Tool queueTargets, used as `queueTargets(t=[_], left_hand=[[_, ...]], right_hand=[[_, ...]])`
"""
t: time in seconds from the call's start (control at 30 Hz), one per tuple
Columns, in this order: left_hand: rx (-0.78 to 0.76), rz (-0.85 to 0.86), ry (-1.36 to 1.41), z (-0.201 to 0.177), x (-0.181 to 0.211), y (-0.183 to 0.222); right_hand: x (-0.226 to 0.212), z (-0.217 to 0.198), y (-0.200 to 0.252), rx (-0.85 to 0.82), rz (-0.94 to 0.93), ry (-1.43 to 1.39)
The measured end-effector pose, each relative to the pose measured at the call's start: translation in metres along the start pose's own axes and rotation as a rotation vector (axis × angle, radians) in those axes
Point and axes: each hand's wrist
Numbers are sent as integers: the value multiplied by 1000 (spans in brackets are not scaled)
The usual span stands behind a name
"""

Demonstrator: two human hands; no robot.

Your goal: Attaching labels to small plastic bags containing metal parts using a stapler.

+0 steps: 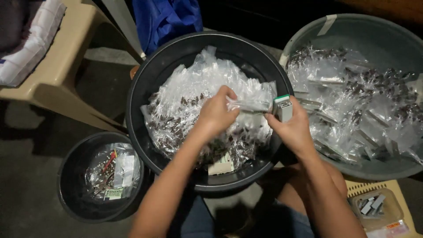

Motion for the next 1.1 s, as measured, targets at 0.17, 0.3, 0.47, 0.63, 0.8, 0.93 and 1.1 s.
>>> queueTargets(t=[0.17,0.3,0.47,0.63,0.8,0.93,1.1], left_hand=[[-226,-272,1109,-27,5,1],[-127,-113,1358,-22,10,6],[-33,394,486,5,14,24],[27,324,254,54,-18,8],[-125,224,428,52,8,14],[-378,44,592,70,10,27],[-564,58,307,108,-41,50]], right_hand=[[17,-7,0,-89,138,-131],[-19,-10,5,-164,543,-403],[-22,-18,3,-254,761,-707],[2,-35,1,-94,34,-95],[-31,-41,6,-162,-206,53],[-34,-58,-9,-191,-153,24],[-34,-106,-63,-106,67,213]])
Point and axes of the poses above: each hand's wrist, its own y-axis away from the middle knuckle, its own z-axis out of the palm, x = y × z, and after that the axes turned 11 degrees about x, right-handed
